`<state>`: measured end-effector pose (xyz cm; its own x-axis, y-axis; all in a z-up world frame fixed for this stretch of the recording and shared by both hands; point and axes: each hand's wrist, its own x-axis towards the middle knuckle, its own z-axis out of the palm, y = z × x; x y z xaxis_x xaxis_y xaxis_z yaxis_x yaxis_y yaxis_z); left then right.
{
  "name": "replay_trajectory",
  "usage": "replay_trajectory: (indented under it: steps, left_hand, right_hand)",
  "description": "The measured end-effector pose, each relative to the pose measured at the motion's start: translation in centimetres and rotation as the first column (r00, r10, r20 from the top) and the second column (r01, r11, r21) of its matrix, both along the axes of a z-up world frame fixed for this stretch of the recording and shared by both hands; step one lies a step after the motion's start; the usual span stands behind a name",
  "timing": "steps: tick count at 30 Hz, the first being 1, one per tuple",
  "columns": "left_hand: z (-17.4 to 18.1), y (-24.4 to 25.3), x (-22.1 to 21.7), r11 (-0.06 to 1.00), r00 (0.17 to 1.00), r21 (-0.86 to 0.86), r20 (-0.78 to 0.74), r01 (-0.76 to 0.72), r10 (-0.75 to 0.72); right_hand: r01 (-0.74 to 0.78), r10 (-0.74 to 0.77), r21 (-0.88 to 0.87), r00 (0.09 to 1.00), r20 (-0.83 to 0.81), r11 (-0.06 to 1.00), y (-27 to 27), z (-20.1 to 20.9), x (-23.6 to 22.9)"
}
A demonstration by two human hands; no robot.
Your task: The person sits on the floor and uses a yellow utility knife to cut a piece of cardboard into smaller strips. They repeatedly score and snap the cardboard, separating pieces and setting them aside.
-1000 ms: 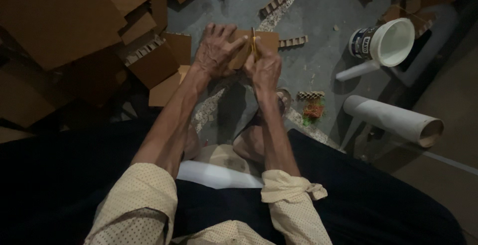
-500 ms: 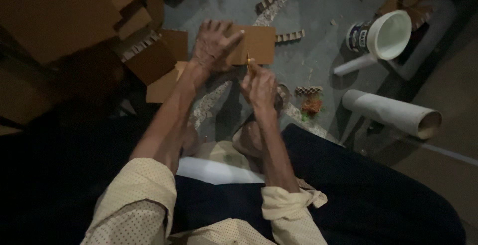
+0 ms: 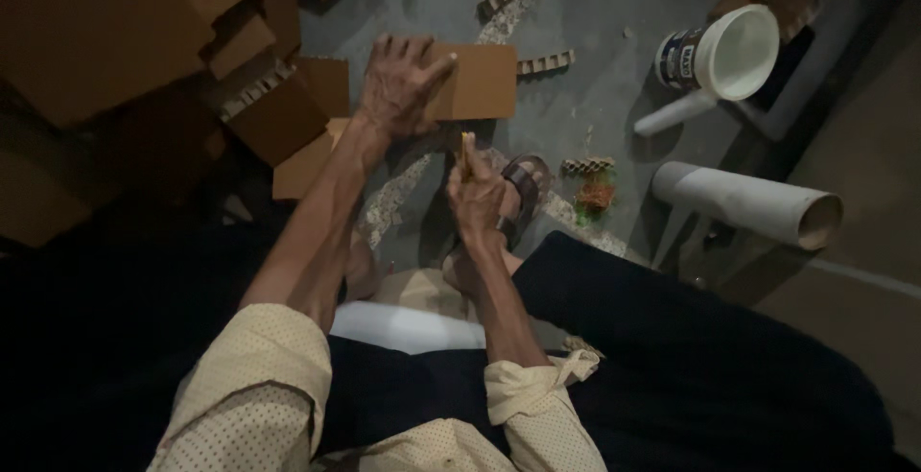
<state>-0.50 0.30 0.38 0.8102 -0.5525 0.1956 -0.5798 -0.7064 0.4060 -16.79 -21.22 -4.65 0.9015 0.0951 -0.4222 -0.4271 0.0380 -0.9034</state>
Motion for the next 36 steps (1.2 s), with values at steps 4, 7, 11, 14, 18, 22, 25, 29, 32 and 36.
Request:
replay_trajectory:
  steps: [4,7,11,14,18,22,25,29,32,36]
  left_hand:
    - [0.7,-0.2,0.7,0.998,0.999,0.062,0.024,0.02,-0.022]
    - [1.5,-0.3,0.6,0.997,0.999,0.075,-0.033,0.02,-0.018]
    - [4.3,-0.1,0.0,0.999,0.999,-0.016,0.03,0.035,-0.035]
    - [7.6,-0.5,-0.9,0.982,0.996,-0.17,0.036,0.087,-0.082]
    - [12.1,-1.7,-1.1,0.926,0.994,-0.363,0.009,0.101,-0.105]
    - [16.4,-1.2,0.1,0.853,0.891,-0.516,-0.418,-0.074,-0.176]
    - [19.1,-0.5,0.2,0.846,0.726,-0.504,-0.646,-0.176,-0.234]
    - [22.5,-1.0,-0.4,0.787,0.773,-0.572,-0.599,-0.23,-0.21]
    - [23.8,-1.6,-1.5,0.818,0.79,-0.469,-0.613,-0.334,-0.029]
    - [25.1,-2.4,-2.7,0.879,0.898,-0.378,-0.426,-0.291,0.114]
  right_hand:
    - [0.005,0.077,-0.774,0.995,0.069,0.633,0.8,2.7,-0.2]
    - [0.268,-0.026,-0.899,0.961,0.276,0.346,1.8,7.0,-0.4]
    - [0.556,-0.259,-0.684,0.829,0.496,0.472,0.5,13.4,3.1]
    - [0.481,-0.535,-0.525,0.843,0.058,0.702,-1.1,17.3,5.9]
    - [0.523,-0.514,-0.162,0.852,0.098,0.837,-2.1,20.6,6.2]
    - [0.473,-0.494,0.262,0.869,0.019,0.841,-2.4,21.5,5.9]
    - [0.327,-0.342,0.599,0.935,-0.093,0.731,-2.1,21.2,5.3]
    - [0.281,-0.192,0.463,0.954,-0.231,0.841,-0.7,21.0,5.8]
    - [0.295,-0.347,-0.724,0.934,0.083,0.624,0.1,21.6,6.3]
    - [0.544,-0.214,-0.432,0.765,0.608,0.719,-0.4,25.2,6.0]
